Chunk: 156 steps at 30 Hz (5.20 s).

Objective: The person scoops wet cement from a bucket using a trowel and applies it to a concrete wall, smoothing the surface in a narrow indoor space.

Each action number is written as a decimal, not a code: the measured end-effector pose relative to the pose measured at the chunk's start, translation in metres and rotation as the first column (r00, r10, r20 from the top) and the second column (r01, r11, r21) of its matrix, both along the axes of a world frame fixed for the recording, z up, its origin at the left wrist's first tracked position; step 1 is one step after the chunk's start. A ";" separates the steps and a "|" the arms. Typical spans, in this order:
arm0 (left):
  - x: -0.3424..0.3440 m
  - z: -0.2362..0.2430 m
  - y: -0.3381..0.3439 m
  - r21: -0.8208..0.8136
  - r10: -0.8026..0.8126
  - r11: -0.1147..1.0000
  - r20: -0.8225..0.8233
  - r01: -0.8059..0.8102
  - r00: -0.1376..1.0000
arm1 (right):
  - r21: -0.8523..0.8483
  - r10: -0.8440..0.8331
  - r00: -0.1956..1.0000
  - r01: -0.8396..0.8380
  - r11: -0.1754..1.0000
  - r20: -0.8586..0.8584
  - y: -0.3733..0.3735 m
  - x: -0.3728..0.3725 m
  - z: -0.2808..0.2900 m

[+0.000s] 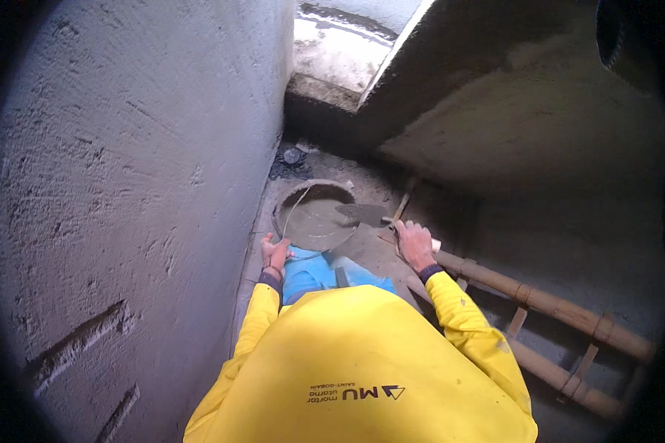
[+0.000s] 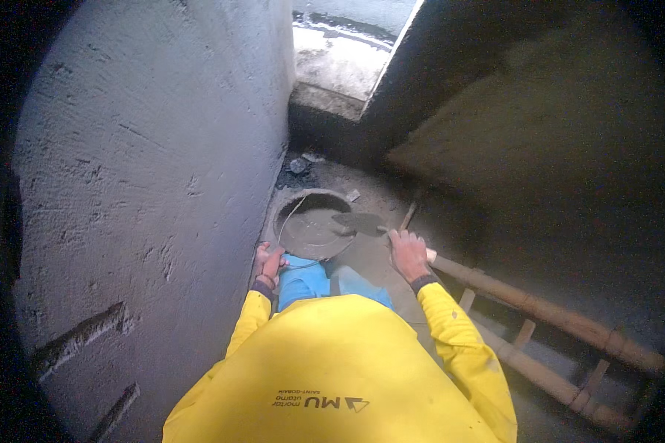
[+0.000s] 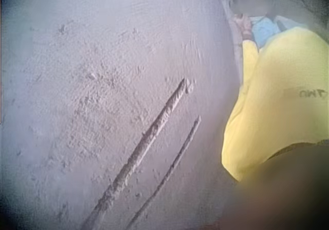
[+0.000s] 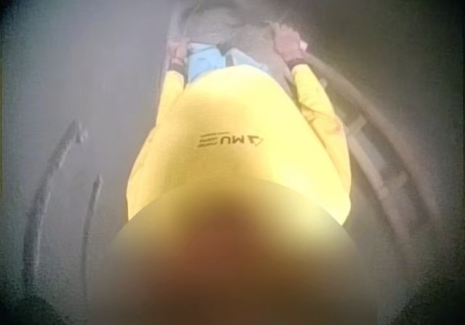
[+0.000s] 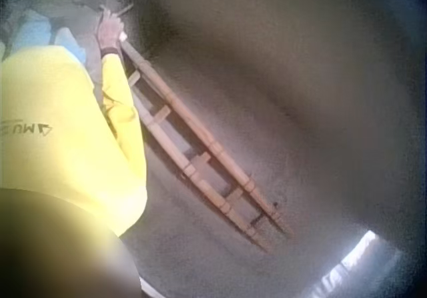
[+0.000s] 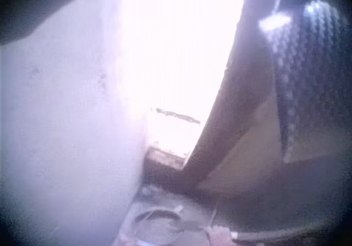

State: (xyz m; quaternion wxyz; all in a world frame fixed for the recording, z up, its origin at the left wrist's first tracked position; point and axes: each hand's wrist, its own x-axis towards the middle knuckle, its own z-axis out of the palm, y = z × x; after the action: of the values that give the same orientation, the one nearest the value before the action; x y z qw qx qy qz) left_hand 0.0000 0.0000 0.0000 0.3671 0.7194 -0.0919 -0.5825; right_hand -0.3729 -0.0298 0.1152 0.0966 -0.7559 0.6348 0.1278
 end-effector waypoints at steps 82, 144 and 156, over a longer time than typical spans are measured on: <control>-0.023 -0.564 -0.022 0.282 -0.077 0.955 0.535 -0.092 0.841 | -0.137 0.748 0.661 -0.748 0.649 -0.059 -0.201 0.135 -0.580; -0.043 -0.613 -0.076 -0.211 0.642 0.725 0.551 -0.656 0.533 | -0.039 0.783 0.568 -0.815 0.579 -0.253 -0.287 0.118 -0.548; -0.044 -0.599 -0.081 -0.160 0.544 0.803 0.592 -0.575 0.595 | 0.261 0.818 0.559 -0.816 0.515 0.135 -0.243 0.133 -0.670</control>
State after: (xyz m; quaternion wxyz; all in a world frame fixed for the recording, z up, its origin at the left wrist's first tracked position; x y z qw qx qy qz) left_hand -0.0438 -0.0811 -0.5988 0.4631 0.8680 0.0385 -0.1748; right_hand -0.2399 -0.2731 -0.5551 0.1350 -0.9412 0.1790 0.2527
